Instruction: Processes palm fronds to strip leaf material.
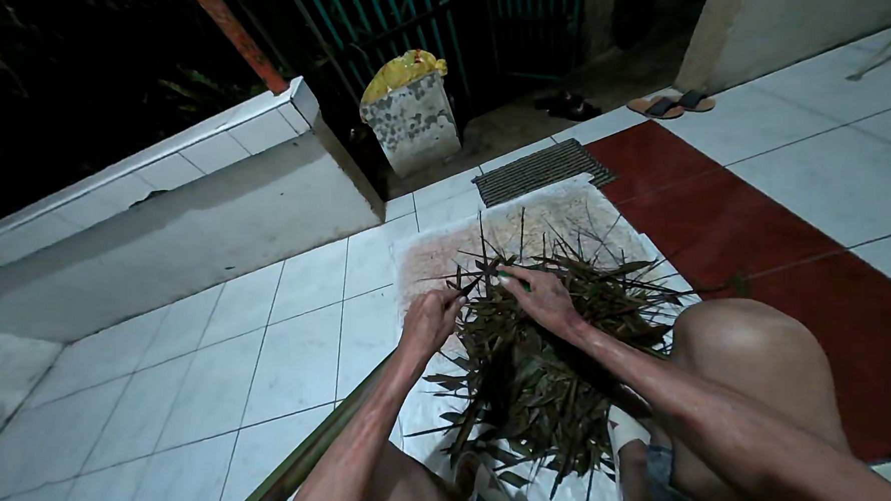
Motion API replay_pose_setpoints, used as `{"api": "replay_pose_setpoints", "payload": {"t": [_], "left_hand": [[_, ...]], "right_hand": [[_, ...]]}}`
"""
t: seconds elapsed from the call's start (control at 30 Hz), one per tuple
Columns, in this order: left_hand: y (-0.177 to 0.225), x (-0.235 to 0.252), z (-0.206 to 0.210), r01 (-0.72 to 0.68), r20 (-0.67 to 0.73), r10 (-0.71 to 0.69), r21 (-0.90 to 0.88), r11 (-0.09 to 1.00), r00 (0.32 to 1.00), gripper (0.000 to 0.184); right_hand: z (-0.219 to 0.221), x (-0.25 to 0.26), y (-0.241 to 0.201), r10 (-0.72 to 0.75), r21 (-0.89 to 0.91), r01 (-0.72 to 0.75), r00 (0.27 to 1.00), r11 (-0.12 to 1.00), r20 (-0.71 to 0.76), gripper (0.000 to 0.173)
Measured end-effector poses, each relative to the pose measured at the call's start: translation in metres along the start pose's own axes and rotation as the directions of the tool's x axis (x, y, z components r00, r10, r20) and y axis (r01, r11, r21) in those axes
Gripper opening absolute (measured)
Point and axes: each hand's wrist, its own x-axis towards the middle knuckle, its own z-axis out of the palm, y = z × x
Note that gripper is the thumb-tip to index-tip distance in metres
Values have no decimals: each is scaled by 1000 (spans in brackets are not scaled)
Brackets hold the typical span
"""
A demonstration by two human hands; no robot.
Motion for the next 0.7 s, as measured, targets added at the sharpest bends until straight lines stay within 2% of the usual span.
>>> {"api": "replay_pose_setpoints", "payload": {"t": [0.13, 0.3, 0.37, 0.43, 0.47, 0.53, 0.6, 0.7], "left_hand": [[0, -2, 0, -6, 16, 6, -8, 1000, 1000, 34], [-2, -6, -2, -8, 30, 10, -55, 998, 999, 34], [-5, -7, -4, -1, 25, 3, -78, 997, 1000, 34], [-6, -6, -5, 16, 25, -14, -103, 995, 1000, 33], [-7, -6, -5, 20, 22, -17, -126, 992, 1000, 33], [-10, -8, -5, 21, 17, -18, -178, 984, 1000, 34], [-8, -7, -5, 0, 24, 6, -222, 975, 1000, 34], [0, -1, 1, -33, 40, 44, -250, 968, 998, 33]], "right_hand": [[-9, 10, 6, 42, 39, -39, 995, 998, -91, 36], [-20, 33, 33, 206, 107, -186, 955, 977, -212, 37], [-23, 37, 38, 215, 125, -186, 936, 975, -280, 39], [-24, 34, 35, 164, 177, -114, 938, 978, -305, 38], [-22, 30, 30, 133, 223, -71, 952, 972, -275, 38], [-15, 18, 13, 70, 332, -25, 990, 943, -123, 41], [-6, 9, -4, 24, 425, -37, 999, 904, 36, 44], [0, 4, -17, -21, 518, -33, 995, 855, 99, 42]]}}
